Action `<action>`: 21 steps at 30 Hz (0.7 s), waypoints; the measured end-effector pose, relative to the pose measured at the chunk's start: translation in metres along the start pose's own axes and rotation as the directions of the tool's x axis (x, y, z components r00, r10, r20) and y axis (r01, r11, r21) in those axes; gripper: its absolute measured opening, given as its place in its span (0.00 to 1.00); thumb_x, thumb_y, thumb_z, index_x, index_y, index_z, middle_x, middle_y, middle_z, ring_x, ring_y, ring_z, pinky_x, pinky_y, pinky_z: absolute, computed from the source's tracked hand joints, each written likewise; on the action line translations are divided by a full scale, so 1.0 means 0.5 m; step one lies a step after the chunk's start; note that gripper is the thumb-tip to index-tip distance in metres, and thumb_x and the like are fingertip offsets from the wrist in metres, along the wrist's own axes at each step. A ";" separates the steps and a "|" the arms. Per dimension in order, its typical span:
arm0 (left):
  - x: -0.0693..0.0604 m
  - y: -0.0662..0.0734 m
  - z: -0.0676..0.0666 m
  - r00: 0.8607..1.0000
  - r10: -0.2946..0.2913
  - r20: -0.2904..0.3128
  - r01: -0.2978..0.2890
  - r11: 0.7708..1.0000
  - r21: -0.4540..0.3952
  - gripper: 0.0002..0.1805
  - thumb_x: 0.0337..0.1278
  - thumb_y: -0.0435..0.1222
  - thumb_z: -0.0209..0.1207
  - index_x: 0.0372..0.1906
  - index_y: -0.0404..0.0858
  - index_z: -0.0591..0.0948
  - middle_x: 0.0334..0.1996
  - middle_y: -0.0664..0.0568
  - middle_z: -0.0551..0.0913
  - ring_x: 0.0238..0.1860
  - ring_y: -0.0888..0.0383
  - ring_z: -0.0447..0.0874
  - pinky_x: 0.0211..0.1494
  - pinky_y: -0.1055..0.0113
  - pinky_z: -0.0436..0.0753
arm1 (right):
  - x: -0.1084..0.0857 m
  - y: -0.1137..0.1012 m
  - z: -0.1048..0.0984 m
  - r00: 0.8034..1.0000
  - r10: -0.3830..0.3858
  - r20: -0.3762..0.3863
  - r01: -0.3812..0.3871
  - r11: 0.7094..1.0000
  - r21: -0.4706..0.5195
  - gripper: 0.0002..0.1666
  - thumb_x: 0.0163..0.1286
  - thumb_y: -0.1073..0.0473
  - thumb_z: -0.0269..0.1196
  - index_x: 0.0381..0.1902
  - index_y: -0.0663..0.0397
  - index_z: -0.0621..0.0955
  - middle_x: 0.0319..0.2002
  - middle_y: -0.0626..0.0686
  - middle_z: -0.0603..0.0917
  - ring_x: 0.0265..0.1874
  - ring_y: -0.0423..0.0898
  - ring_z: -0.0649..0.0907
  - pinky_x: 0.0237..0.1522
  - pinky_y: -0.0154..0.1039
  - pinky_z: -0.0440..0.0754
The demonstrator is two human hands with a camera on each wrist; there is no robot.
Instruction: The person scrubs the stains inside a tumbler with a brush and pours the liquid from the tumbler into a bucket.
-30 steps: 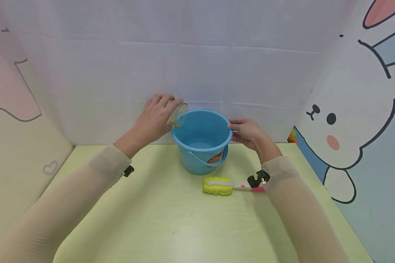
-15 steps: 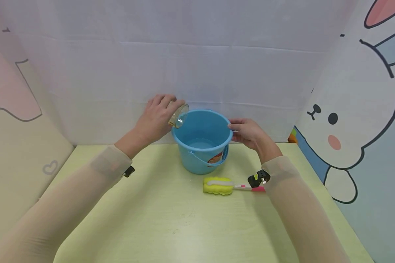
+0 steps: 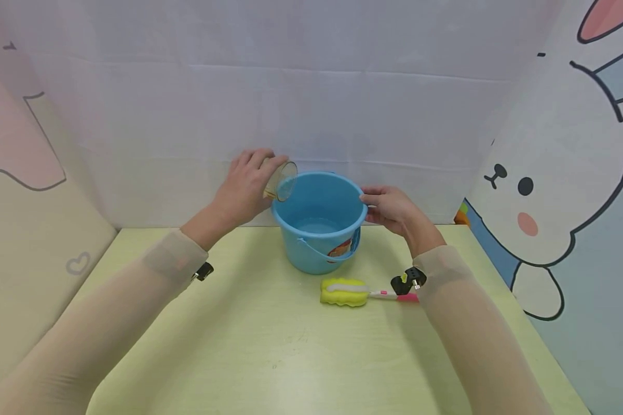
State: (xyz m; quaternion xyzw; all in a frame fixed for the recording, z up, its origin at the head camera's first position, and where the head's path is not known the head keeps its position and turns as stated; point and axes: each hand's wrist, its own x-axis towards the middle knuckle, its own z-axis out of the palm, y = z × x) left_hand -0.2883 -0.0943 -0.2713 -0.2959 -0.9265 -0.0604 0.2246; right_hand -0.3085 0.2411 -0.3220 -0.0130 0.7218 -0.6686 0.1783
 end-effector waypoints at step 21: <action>-0.037 0.004 0.000 0.962 -0.274 0.023 0.251 0.842 -0.478 0.50 0.50 0.34 0.80 0.78 0.38 0.67 0.70 0.42 0.70 0.71 0.43 0.66 0.72 0.48 0.73 | -0.001 0.000 -0.002 1.000 0.004 -0.001 -0.004 1.000 0.008 0.33 0.86 0.59 0.54 0.82 0.65 0.62 0.66 0.63 0.73 0.45 0.46 0.85 0.49 0.36 0.87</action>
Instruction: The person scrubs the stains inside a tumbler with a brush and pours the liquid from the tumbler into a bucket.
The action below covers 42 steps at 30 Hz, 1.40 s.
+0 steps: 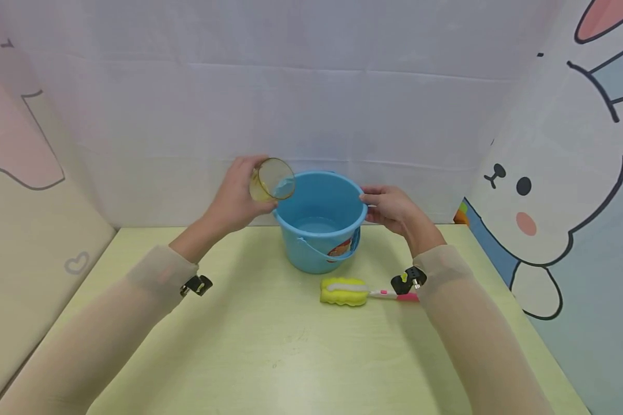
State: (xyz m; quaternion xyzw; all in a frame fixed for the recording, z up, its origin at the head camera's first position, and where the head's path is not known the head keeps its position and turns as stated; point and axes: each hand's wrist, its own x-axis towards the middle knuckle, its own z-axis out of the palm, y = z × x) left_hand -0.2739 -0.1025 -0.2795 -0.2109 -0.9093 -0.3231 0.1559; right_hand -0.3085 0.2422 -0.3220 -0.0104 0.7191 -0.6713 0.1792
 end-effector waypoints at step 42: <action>-0.219 0.005 0.010 0.983 -0.179 0.044 0.184 0.932 -0.313 0.54 0.44 0.37 0.84 0.74 0.32 0.63 0.66 0.42 0.72 0.66 0.44 0.72 0.65 0.45 0.81 | -0.008 -0.002 -0.013 1.000 0.013 -0.003 -0.013 1.000 -0.004 0.34 0.87 0.58 0.54 0.83 0.62 0.60 0.72 0.64 0.70 0.47 0.46 0.85 0.49 0.35 0.86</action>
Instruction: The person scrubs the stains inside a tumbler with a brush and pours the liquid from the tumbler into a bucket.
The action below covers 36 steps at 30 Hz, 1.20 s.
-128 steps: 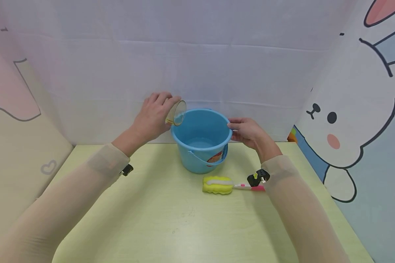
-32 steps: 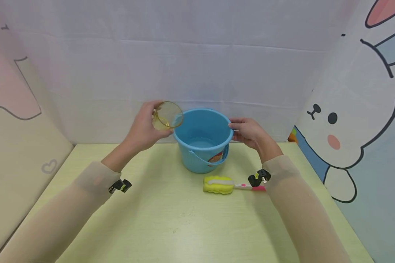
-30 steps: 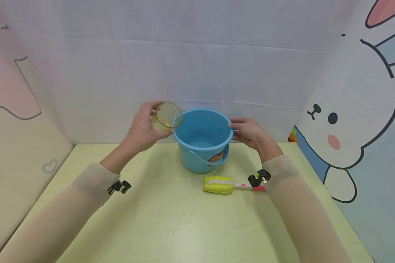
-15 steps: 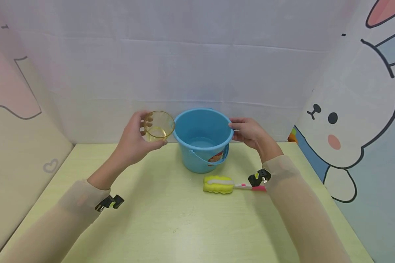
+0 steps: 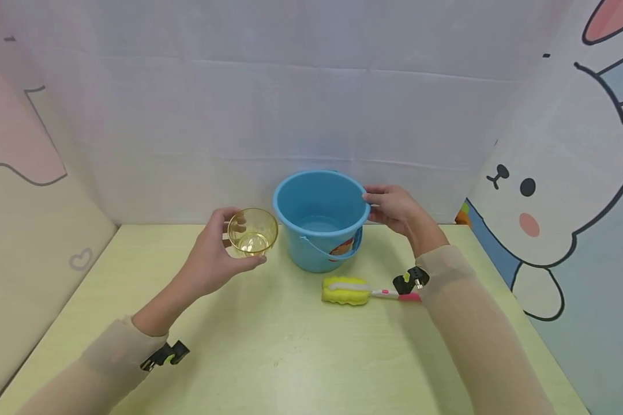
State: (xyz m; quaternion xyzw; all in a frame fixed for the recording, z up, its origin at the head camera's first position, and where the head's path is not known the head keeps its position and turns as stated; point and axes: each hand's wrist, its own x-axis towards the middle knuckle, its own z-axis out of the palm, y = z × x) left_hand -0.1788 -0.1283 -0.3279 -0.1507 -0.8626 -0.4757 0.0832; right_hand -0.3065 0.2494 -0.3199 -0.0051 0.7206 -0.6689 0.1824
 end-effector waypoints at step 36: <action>-0.117 -0.042 0.133 0.967 -0.080 0.242 0.091 0.995 -0.033 0.50 0.39 0.41 0.86 0.69 0.37 0.69 0.60 0.48 0.78 0.59 0.47 0.79 0.61 0.51 0.81 | 0.003 0.000 0.004 1.000 0.006 -0.008 -0.006 1.000 0.004 0.36 0.85 0.57 0.56 0.83 0.63 0.60 0.71 0.64 0.71 0.48 0.48 0.86 0.49 0.36 0.87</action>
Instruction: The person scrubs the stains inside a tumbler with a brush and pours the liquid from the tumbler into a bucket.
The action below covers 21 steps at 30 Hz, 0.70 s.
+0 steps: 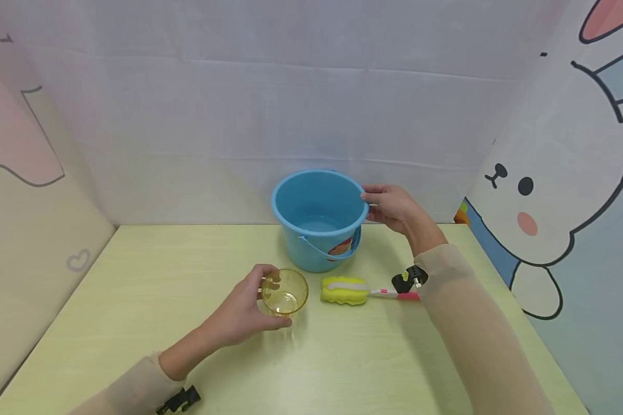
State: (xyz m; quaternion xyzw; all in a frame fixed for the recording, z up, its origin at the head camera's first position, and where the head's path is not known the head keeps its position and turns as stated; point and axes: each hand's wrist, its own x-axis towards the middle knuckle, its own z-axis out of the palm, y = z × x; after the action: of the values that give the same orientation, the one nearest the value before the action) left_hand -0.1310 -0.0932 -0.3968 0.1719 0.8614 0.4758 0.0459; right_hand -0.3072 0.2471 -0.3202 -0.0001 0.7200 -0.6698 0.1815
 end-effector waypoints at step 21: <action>-0.016 -0.027 0.038 0.992 -0.009 0.124 0.006 1.000 0.026 0.50 0.41 0.44 0.86 0.67 0.37 0.68 0.58 0.45 0.79 0.58 0.50 0.79 0.62 0.52 0.81 | -0.001 -0.006 0.002 1.000 0.009 0.011 -0.009 1.000 -0.010 0.35 0.86 0.58 0.55 0.83 0.63 0.61 0.69 0.63 0.71 0.49 0.48 0.85 0.50 0.36 0.87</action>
State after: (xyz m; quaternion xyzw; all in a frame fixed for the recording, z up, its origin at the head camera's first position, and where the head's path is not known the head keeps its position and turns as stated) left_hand -0.1223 -0.0870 -0.4191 0.1986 0.8635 0.4528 0.0990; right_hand -0.3074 0.2459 -0.3171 -0.0015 0.7221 -0.6656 0.1886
